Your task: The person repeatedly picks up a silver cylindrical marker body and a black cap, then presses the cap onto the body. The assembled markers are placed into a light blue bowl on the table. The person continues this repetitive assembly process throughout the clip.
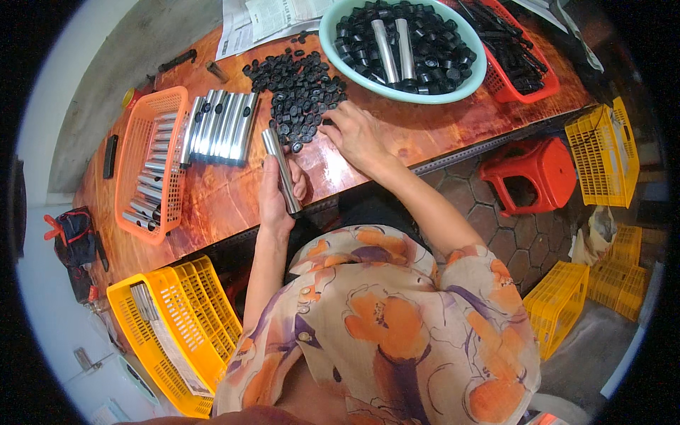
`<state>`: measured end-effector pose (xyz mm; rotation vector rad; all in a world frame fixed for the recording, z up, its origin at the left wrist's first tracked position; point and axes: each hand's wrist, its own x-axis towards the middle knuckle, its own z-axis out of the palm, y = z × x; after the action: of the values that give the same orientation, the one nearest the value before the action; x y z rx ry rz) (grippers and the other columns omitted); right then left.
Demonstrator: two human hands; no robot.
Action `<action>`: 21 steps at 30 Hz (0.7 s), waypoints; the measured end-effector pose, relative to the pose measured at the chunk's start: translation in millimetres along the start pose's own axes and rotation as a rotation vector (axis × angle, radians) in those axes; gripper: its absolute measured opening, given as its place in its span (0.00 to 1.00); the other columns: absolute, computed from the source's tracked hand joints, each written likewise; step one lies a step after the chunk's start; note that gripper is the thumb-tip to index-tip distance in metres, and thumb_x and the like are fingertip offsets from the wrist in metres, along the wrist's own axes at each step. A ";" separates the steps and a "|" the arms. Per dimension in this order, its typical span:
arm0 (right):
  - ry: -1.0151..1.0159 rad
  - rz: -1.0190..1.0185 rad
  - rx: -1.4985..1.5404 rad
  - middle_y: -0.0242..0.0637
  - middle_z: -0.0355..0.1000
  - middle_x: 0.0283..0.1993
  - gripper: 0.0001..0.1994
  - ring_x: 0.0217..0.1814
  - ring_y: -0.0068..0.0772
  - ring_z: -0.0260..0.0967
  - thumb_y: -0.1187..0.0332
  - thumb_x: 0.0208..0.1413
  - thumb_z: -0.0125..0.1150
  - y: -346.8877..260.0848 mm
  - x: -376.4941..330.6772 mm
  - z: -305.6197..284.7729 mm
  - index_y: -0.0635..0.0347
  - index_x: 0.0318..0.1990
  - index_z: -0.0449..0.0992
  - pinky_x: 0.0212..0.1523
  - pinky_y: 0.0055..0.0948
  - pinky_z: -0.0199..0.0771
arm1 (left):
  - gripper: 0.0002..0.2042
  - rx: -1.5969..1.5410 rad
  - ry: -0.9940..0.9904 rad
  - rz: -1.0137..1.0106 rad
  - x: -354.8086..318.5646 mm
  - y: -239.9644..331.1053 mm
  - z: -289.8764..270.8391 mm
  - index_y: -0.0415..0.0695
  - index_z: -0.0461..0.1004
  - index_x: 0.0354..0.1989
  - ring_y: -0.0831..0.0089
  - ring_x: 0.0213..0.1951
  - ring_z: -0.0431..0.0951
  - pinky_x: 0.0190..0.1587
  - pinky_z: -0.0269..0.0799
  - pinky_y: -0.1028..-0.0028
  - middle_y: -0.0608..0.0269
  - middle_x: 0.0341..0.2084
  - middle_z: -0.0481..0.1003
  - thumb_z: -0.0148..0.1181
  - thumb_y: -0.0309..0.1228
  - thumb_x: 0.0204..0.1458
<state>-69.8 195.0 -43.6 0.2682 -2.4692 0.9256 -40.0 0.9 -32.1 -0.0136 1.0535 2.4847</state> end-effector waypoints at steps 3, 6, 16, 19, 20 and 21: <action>0.057 -0.023 0.037 0.42 0.70 0.36 0.09 0.37 0.47 0.71 0.70 0.51 0.64 2.5 -6.7 1.4 0.62 0.39 0.76 0.37 0.37 0.71 | 0.12 0.060 0.039 0.056 -1.6 -4.8 -2.9 0.51 0.61 0.48 0.78 0.15 0.64 0.17 0.61 0.77 0.67 0.23 0.66 0.41 0.43 0.66; 0.026 0.064 0.106 0.43 0.73 0.36 0.07 0.36 0.46 0.72 0.72 0.52 0.63 -7.0 -13.4 -7.5 0.63 0.38 0.77 0.37 0.35 0.72 | 0.16 0.028 0.025 -0.037 -0.7 -2.5 -4.2 0.46 0.63 0.49 0.77 0.21 0.67 0.23 0.64 0.77 0.65 0.25 0.68 0.39 0.44 0.66; -0.170 0.615 1.247 0.32 0.74 0.29 0.10 0.24 0.16 0.69 0.71 0.60 0.58 -54.1 -14.7 4.4 0.68 0.45 0.76 0.22 0.14 0.67 | 0.12 0.108 0.136 0.069 0.9 -2.6 16.0 0.47 0.63 0.47 0.79 0.24 0.68 0.25 0.66 0.79 0.66 0.25 0.68 0.38 0.41 0.67; -0.250 0.686 1.314 0.29 0.73 0.27 0.11 0.20 0.15 0.65 0.71 0.61 0.55 -63.4 -14.4 5.8 0.66 0.48 0.76 0.21 0.17 0.68 | 0.12 0.136 0.068 0.047 1.1 -4.1 10.6 0.48 0.62 0.47 0.78 0.23 0.69 0.25 0.66 0.79 0.66 0.25 0.68 0.39 0.41 0.67; -0.227 0.660 1.312 0.30 0.73 0.27 0.11 0.18 0.16 0.68 0.72 0.61 0.56 -61.6 -15.9 13.2 0.65 0.48 0.75 0.18 0.17 0.68 | 0.12 0.117 0.069 0.068 3.0 -7.1 7.3 0.48 0.62 0.48 0.79 0.23 0.69 0.25 0.67 0.79 0.67 0.24 0.67 0.39 0.41 0.66; -0.204 0.660 1.293 0.30 0.72 0.26 0.10 0.18 0.15 0.68 0.72 0.61 0.56 -63.7 -15.8 15.2 0.66 0.47 0.75 0.17 0.16 0.68 | 0.11 0.122 0.084 0.077 3.9 -7.9 7.6 0.48 0.62 0.47 0.79 0.23 0.68 0.25 0.67 0.79 0.67 0.24 0.67 0.39 0.41 0.66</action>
<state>-40.0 137.3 -25.5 -0.0793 -1.7151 2.7812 -39.1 12.5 -32.8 -0.0419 1.2617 2.5026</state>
